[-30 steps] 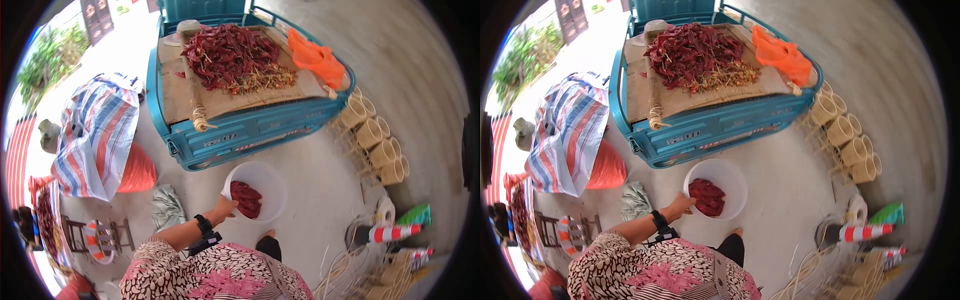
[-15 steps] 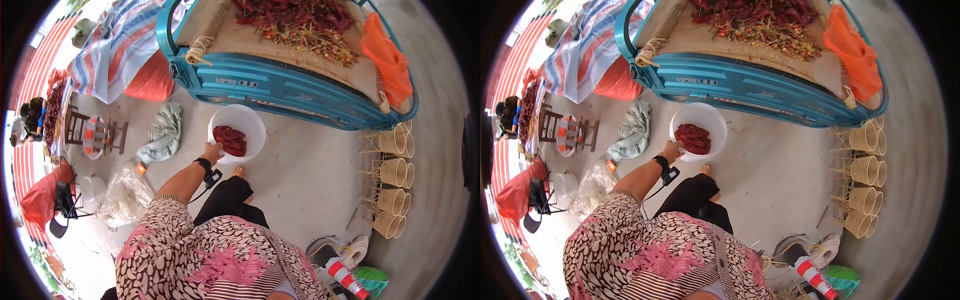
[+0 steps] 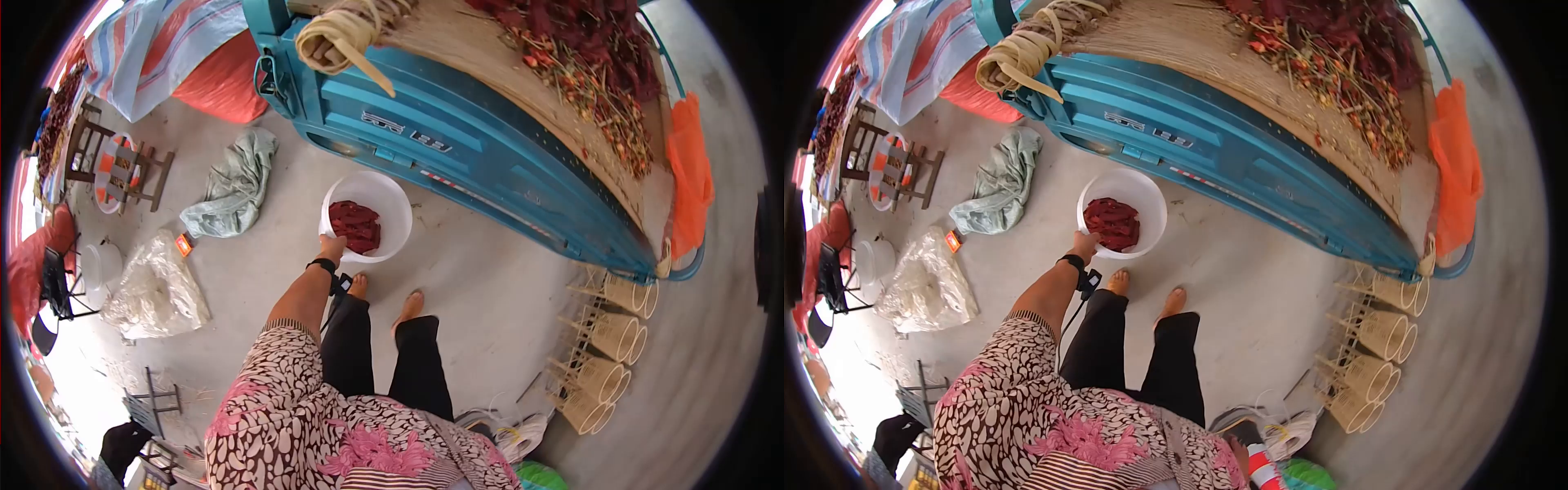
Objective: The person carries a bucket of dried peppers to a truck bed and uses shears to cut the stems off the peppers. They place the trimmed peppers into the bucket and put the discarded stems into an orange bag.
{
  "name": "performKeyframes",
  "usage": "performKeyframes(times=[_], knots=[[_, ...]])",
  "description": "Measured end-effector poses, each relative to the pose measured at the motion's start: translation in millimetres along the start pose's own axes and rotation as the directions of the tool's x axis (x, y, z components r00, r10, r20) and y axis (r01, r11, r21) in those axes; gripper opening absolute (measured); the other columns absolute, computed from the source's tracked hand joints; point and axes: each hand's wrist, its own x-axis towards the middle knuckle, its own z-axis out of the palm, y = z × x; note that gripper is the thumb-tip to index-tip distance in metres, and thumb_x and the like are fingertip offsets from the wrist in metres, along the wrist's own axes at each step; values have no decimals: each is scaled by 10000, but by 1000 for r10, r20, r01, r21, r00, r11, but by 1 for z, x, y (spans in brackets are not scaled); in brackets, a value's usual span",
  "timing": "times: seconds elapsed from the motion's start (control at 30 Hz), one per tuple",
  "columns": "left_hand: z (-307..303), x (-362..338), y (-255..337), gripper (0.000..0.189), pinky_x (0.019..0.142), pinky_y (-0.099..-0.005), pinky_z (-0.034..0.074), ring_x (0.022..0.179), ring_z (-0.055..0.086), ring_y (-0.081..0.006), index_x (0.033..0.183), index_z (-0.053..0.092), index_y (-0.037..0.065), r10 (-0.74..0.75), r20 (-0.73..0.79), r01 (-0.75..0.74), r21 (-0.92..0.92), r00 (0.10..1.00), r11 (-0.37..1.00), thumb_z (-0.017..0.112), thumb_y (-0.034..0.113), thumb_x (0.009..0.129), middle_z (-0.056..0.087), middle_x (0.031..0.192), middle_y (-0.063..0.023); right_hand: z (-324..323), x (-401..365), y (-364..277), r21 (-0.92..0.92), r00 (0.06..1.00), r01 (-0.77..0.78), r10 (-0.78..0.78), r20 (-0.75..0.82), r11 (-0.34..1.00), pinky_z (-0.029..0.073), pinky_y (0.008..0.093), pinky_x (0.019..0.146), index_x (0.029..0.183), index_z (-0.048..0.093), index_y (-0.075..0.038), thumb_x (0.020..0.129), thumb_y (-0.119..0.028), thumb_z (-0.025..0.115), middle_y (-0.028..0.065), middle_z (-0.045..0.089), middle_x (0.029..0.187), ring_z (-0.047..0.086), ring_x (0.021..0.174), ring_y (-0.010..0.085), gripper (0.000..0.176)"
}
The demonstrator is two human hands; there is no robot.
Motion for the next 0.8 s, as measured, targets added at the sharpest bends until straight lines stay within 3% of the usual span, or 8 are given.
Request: performKeyframes(times=[0.17,0.23,0.37,0.53,0.57,0.63,0.67,0.8], knots=[[12,26,-29,559,693,-363,479,915,576,-230,1214,363,58,217,-19,-218,-126,976,968,696,151,774,575,1030,-83,-42,62,-6,-74,989,27,-16,144,997,492,315,637,1126,597,19,959,-304,472,110,650,857,597,703,182,384],[18,36,-48,308,963,-442,368,959,582,-276,1023,514,43,168,50,-156,-190,984,969,679,173,797,596,1029,-77,-47,78,-32,-106,980,40,-19,196,994,503,323,665,1178,559,21,953,-331,501,113,645,893,611,740,190,422],[17,67,-98,153,1177,-501,120,1002,571,-314,770,619,39,116,481,-48,-152,869,987,639,181,824,608,1016,-96,-48,73,-83,-164,978,28,6,207,986,508,323,680,1249,506,21,947,-353,525,122,638,947,616,760,193,480],[38,50,-156,581,836,-408,500,1031,550,-265,1440,292,187,-2,539,367,-569,842,736,485,131,895,508,1254,-122,-24,58,-133,-347,978,200,-163,132,916,446,274,484,1139,545,13,970,-261,457,149,654,853,561,523,158,334],[80,76,-209,532,680,-320,504,929,583,-234,1396,373,158,371,323,-3,-750,871,662,520,156,885,575,1151,-101,-17,56,-143,-387,960,279,-243,141,879,438,270,460,1120,545,15,970,-254,459,150,657,837,557,496,156,320],[33,-92,-45,200,576,-313,452,790,607,-191,1032,631,47,14,230,78,-387,973,919,520,133,890,649,831,-99,-2,45,-171,-386,891,451,-381,246,805,422,262,442,1066,554,12,968,-264,465,137,667,784,540,468,129,306],[25,-136,-9,194,567,-309,454,700,619,-186,954,629,5,200,74,-168,-308,977,936,533,167,903,656,804,-124,6,30,-192,-386,865,498,-412,287,777,429,266,468,1065,564,8,964,-281,476,123,672,762,528,482,113,319],[-34,-289,147,136,635,-299,501,646,608,-158,1022,583,-6,694,-123,-690,-320,709,649,515,70,932,591,702,-60,30,-3,-262,-284,705,705,-599,379,650,390,243,436,1048,556,9,981,-235,448,100,647,757,476,446,89,275]])
